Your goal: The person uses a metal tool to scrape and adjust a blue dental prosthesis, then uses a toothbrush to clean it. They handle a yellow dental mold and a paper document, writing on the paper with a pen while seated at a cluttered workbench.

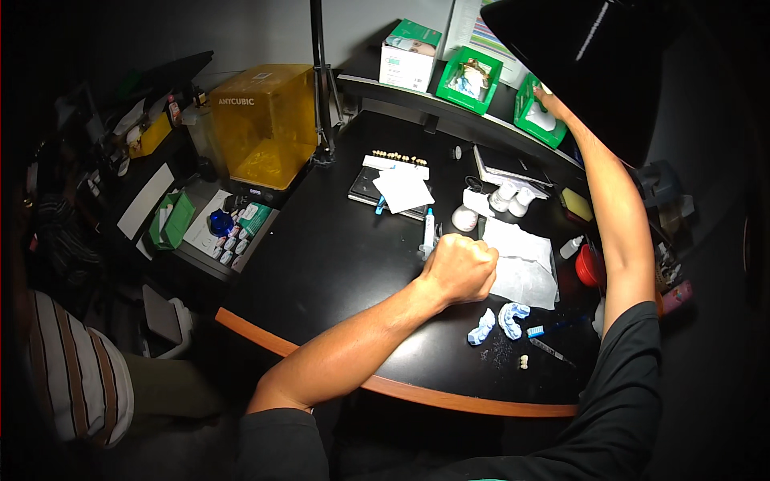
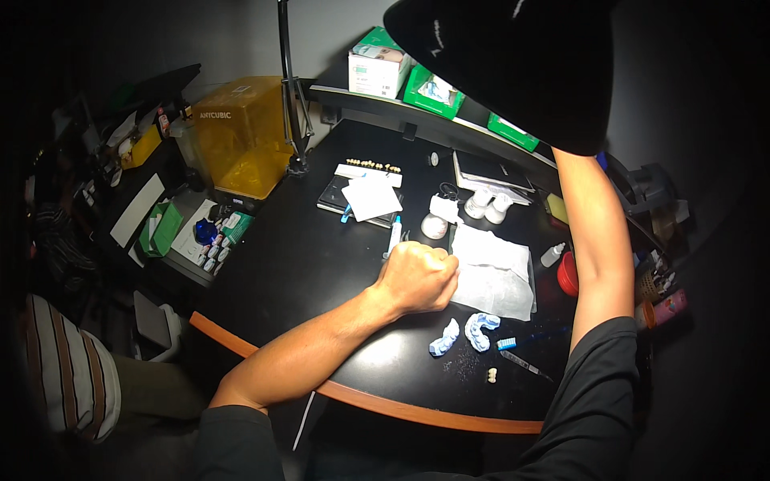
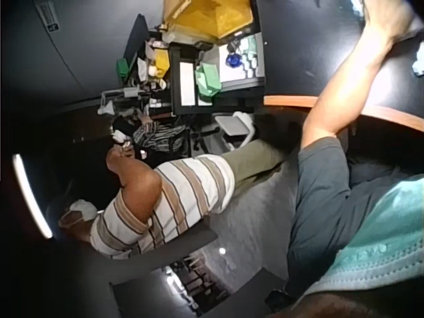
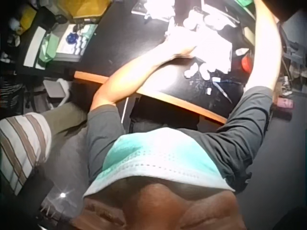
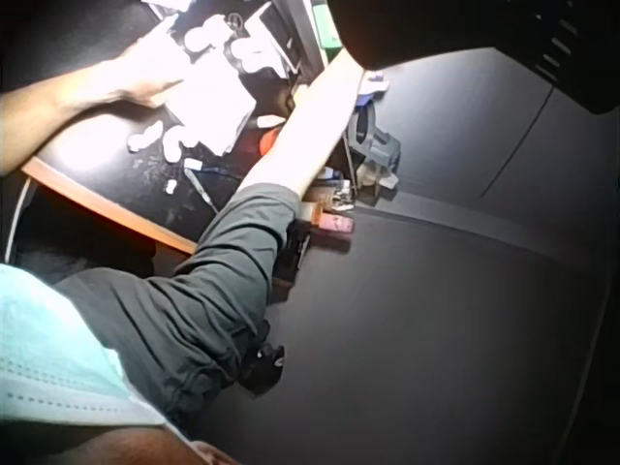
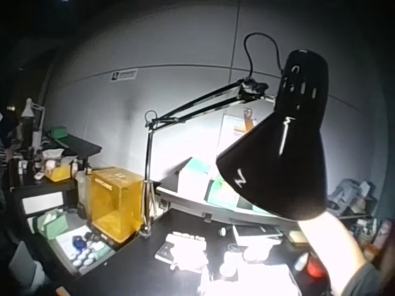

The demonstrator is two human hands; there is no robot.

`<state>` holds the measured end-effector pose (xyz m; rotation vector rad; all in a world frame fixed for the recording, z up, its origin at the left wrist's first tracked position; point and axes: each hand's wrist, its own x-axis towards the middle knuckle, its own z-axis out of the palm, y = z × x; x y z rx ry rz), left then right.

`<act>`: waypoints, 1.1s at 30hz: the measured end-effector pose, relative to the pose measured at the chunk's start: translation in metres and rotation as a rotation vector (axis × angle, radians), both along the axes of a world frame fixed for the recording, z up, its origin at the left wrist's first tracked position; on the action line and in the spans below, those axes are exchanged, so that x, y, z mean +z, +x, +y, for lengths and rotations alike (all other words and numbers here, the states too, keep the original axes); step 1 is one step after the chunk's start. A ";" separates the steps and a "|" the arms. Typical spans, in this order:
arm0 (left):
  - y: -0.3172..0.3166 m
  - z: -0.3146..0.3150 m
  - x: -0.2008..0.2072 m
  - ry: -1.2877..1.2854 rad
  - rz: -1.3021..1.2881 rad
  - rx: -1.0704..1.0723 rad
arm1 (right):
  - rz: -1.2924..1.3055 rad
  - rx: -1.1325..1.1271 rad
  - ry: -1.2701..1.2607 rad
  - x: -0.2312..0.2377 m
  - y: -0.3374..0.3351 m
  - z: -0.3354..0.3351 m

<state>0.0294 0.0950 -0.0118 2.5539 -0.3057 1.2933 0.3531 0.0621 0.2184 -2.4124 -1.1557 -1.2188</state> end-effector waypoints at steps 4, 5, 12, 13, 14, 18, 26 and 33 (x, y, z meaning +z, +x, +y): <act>-0.002 0.001 0.003 -0.001 -0.015 -0.021 | -0.084 0.164 0.192 -0.010 -0.039 -0.047; -0.002 0.000 0.004 -0.008 -0.028 -0.037 | -0.095 0.196 0.213 -0.017 -0.053 -0.063; -0.009 -0.021 0.013 -0.243 -0.054 -0.168 | 0.083 0.465 0.200 -0.104 -0.187 -0.178; -0.010 -0.025 0.016 -0.265 -0.095 -0.221 | 0.152 0.497 0.198 -0.121 -0.203 -0.189; -0.013 -0.031 0.018 -0.325 -0.045 -0.252 | 0.249 0.542 0.248 -0.138 -0.216 -0.196; -0.022 -0.046 0.019 -0.732 0.282 -0.382 | 0.347 0.535 0.285 -0.182 -0.245 -0.214; -0.025 -0.054 0.010 -1.134 0.611 -0.819 | 0.363 0.573 0.310 -0.188 -0.276 -0.213; -0.032 -0.059 0.009 -1.342 0.676 -0.859 | 0.603 0.590 0.346 -0.199 -0.279 -0.217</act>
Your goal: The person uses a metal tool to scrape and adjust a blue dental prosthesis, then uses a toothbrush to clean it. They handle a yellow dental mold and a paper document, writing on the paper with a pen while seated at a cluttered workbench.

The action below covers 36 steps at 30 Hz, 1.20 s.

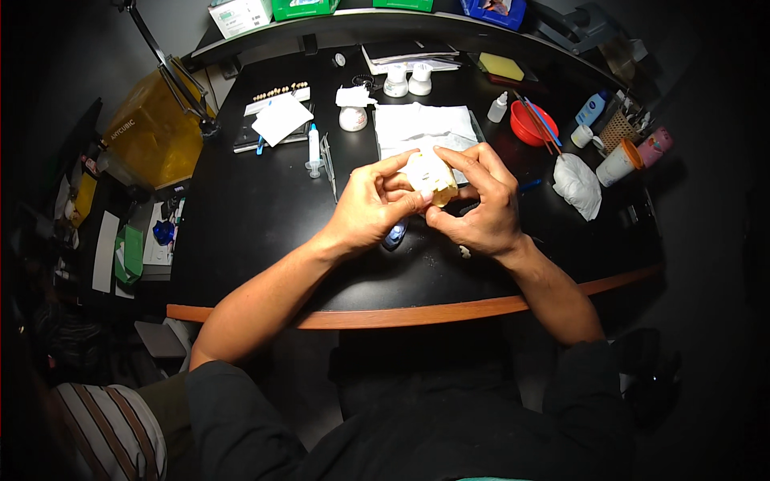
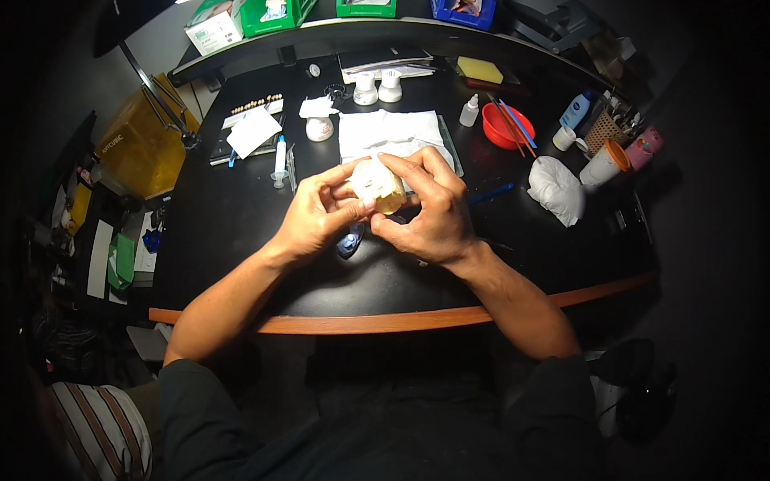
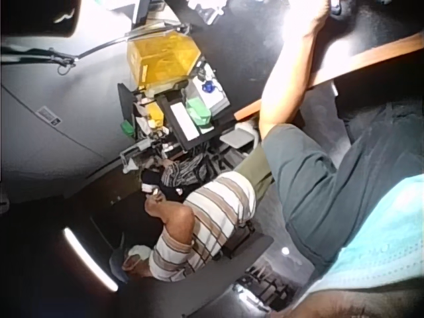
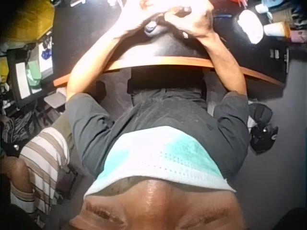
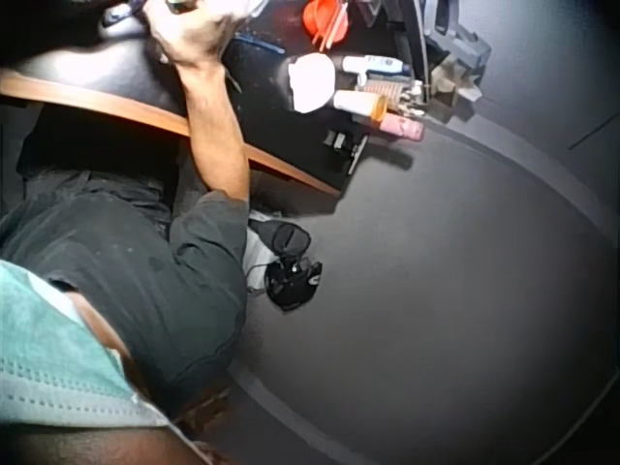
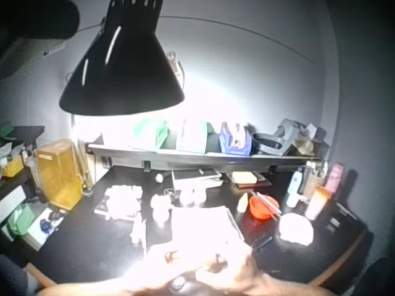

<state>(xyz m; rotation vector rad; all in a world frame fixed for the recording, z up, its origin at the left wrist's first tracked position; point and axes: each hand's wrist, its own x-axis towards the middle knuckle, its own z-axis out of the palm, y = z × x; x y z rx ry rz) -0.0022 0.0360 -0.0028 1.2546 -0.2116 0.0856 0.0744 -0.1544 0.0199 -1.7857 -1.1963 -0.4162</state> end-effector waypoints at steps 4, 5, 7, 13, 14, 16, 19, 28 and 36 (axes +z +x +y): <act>0.002 0.011 -0.004 0.083 0.046 -0.014 | 0.069 0.071 -0.009 -0.008 0.009 0.002; 0.004 0.013 -0.002 0.052 0.022 0.004 | 0.070 0.108 0.028 -0.008 0.010 0.006; 0.005 0.013 0.004 0.019 -0.005 0.011 | 0.049 0.138 0.047 -0.006 0.012 0.004; 0.000 0.011 0.009 0.039 0.020 0.089 | -0.060 0.100 0.066 -0.014 0.014 0.013; -0.001 0.011 0.011 0.097 0.042 0.124 | -0.056 0.096 0.062 -0.013 0.014 0.012; 0.003 0.006 0.004 0.121 0.057 0.195 | -0.147 0.090 -0.030 -0.009 0.014 0.008; 0.007 0.017 0.003 0.139 0.106 0.221 | -0.101 0.135 -0.035 0.004 0.023 0.001; 0.017 0.046 0.005 0.149 0.048 0.400 | 0.204 -0.002 -0.594 0.017 -0.013 -0.059; 0.018 0.049 0.006 0.150 0.021 0.409 | 0.301 -0.006 -0.550 0.010 -0.033 -0.049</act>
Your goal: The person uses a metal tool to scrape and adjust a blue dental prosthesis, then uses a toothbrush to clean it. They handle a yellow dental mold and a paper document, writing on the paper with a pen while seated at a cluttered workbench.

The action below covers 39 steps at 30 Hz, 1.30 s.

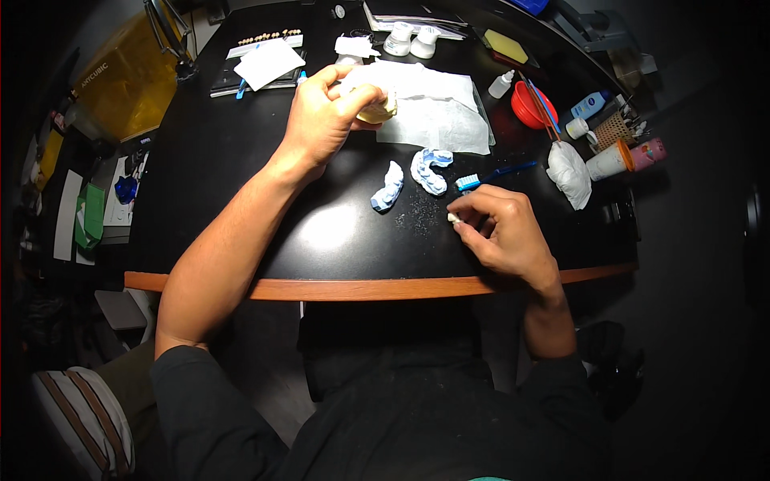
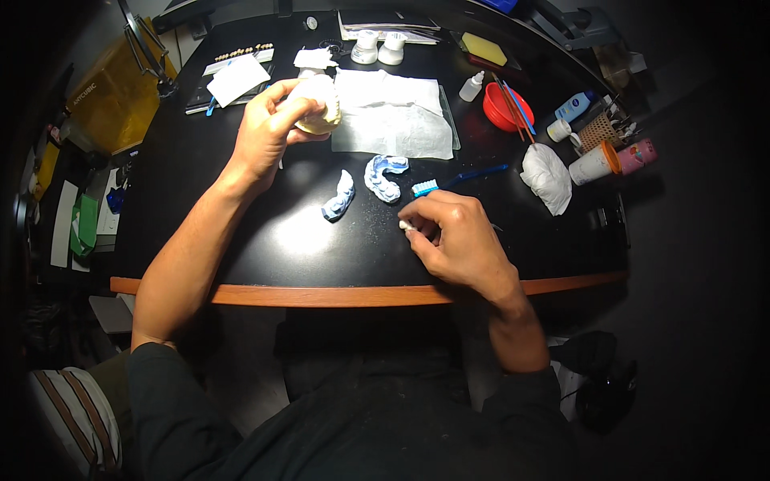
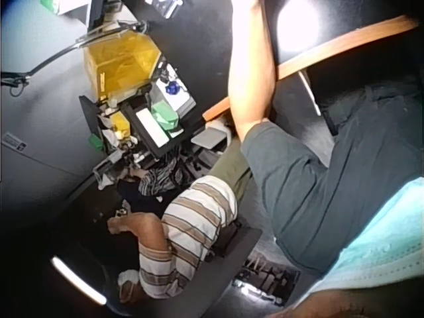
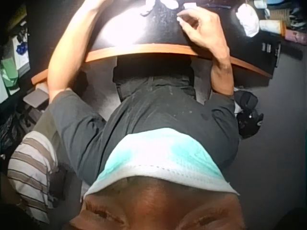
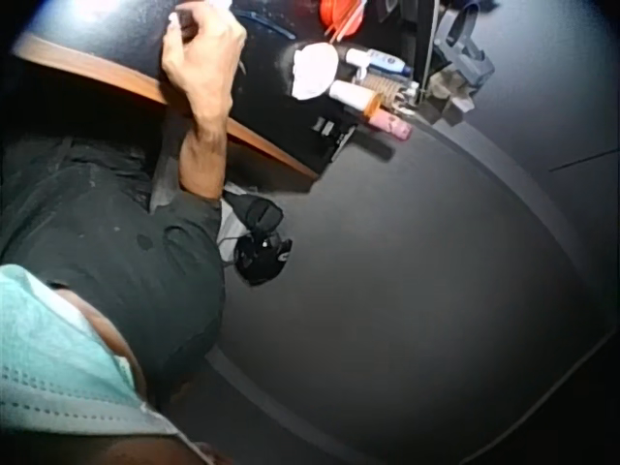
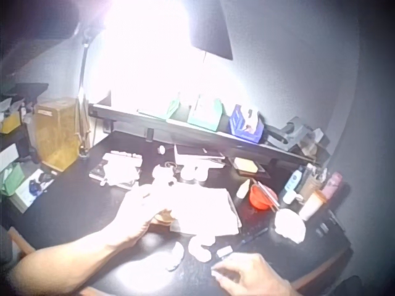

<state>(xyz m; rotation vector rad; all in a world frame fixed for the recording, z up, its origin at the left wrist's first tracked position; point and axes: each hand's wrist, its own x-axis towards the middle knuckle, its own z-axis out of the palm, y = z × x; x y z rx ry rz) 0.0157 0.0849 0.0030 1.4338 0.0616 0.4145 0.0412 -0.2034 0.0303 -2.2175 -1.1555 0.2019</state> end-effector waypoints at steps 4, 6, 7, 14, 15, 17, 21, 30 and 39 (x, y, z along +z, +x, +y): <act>0.004 0.004 -0.003 0.014 -0.003 0.004 | 0.066 0.010 0.081 0.009 -0.003 0.023; 0.006 0.004 -0.005 0.010 -0.007 0.011 | 0.079 0.004 0.146 0.005 -0.006 0.042; 0.006 0.004 -0.006 0.005 -0.015 0.021 | 0.105 -0.041 0.160 0.004 -0.009 0.051; 0.007 0.009 -0.007 0.073 -0.062 0.014 | -0.087 -0.102 0.129 -0.010 -0.015 0.088; 0.005 0.008 -0.005 0.055 -0.062 0.028 | -0.136 -0.055 0.099 -0.015 -0.014 0.090; 0.006 0.004 -0.004 0.053 -0.081 0.024 | -0.169 0.060 0.069 -0.014 -0.014 0.086; 0.008 0.007 -0.007 0.133 -0.126 0.077 | -0.082 0.191 0.054 -0.002 -0.008 0.069; 0.014 0.014 -0.013 0.258 -0.120 0.133 | 0.082 -0.244 0.224 -0.014 -0.029 0.066; 0.016 0.016 -0.013 0.367 -0.124 0.199 | -0.048 -0.282 0.176 -0.027 -0.037 0.074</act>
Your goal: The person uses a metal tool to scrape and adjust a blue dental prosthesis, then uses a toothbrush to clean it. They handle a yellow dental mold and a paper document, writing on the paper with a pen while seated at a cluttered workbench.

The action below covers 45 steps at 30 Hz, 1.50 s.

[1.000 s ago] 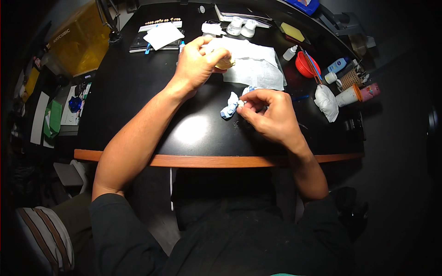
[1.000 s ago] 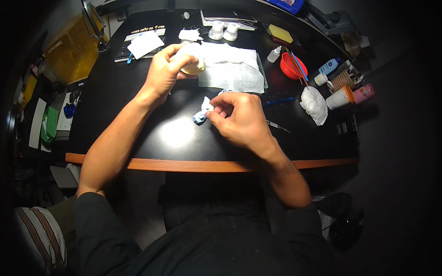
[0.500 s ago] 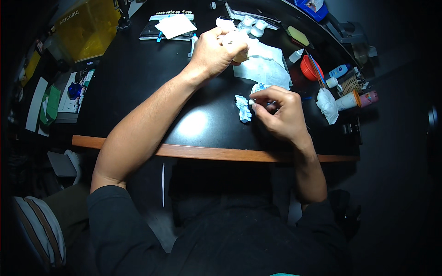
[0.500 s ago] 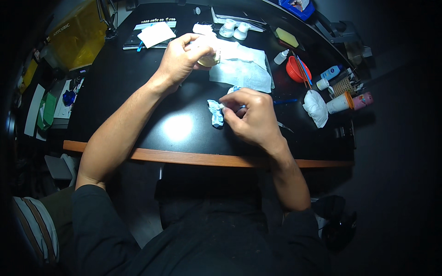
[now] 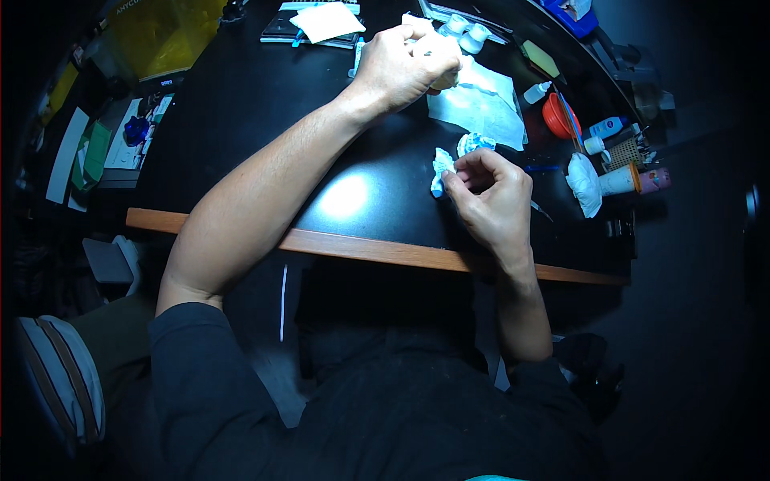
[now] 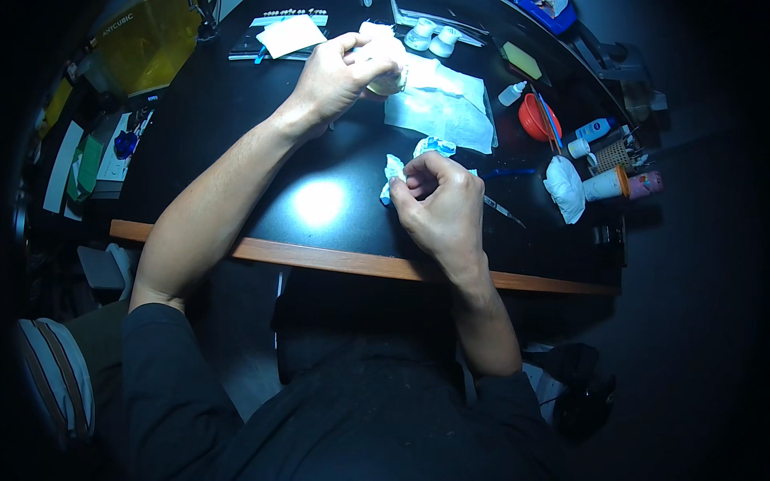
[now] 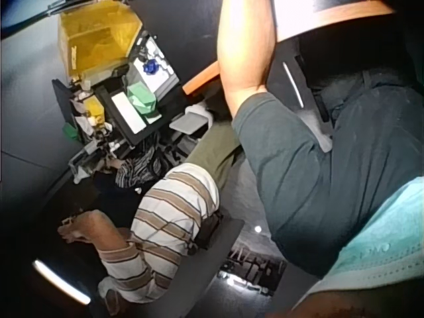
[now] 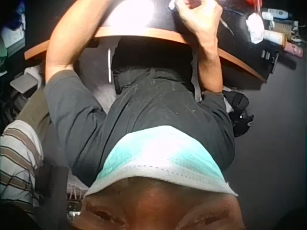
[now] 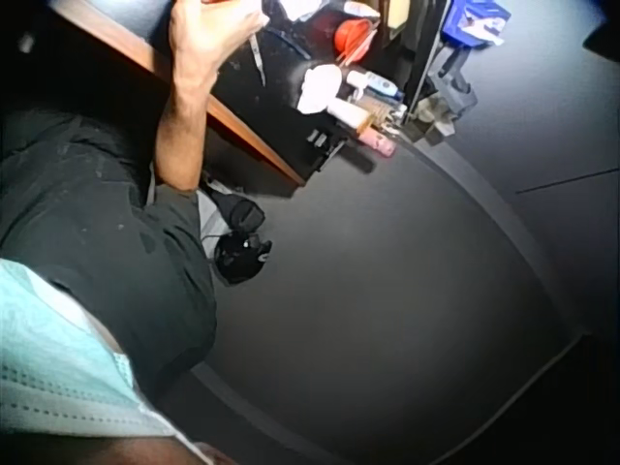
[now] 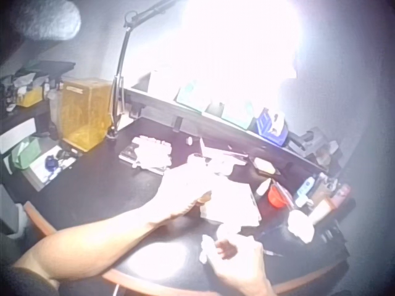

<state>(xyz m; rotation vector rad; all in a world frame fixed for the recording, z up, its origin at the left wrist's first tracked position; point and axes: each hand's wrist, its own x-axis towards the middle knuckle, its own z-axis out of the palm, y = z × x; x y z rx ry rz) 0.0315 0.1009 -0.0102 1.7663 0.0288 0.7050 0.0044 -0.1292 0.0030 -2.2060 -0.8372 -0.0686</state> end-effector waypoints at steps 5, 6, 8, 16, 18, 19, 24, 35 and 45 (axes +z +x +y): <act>-0.001 -0.001 -0.002 0.020 -0.014 -0.033 | -0.096 0.012 -0.057 -0.002 -0.012 -0.002; 0.002 0.000 -0.005 0.018 -0.015 -0.033 | -0.081 0.048 0.004 -0.003 -0.013 -0.003; 0.008 0.003 -0.009 0.012 -0.076 -0.056 | -0.069 0.085 0.062 -0.003 -0.013 -0.005; 0.000 -0.001 -0.005 -0.137 -0.006 -0.115 | -0.036 0.115 0.157 -0.002 -0.005 -0.018; -0.001 -0.001 -0.004 -0.131 -0.009 -0.111 | 0.071 0.067 0.198 0.005 -0.008 -0.021; 0.000 -0.001 -0.004 -0.144 -0.007 -0.131 | 0.070 0.066 0.196 0.006 -0.007 -0.024; 0.000 -0.003 -0.005 -0.134 -0.010 -0.122 | -0.214 0.157 0.103 0.004 -0.004 -0.029; 0.004 0.002 -0.007 0.040 -0.006 -0.068 | -0.224 0.230 -0.106 0.009 -0.015 -0.012; 0.007 0.001 -0.009 0.042 -0.003 -0.054 | -0.271 0.483 -0.119 0.009 0.011 -0.016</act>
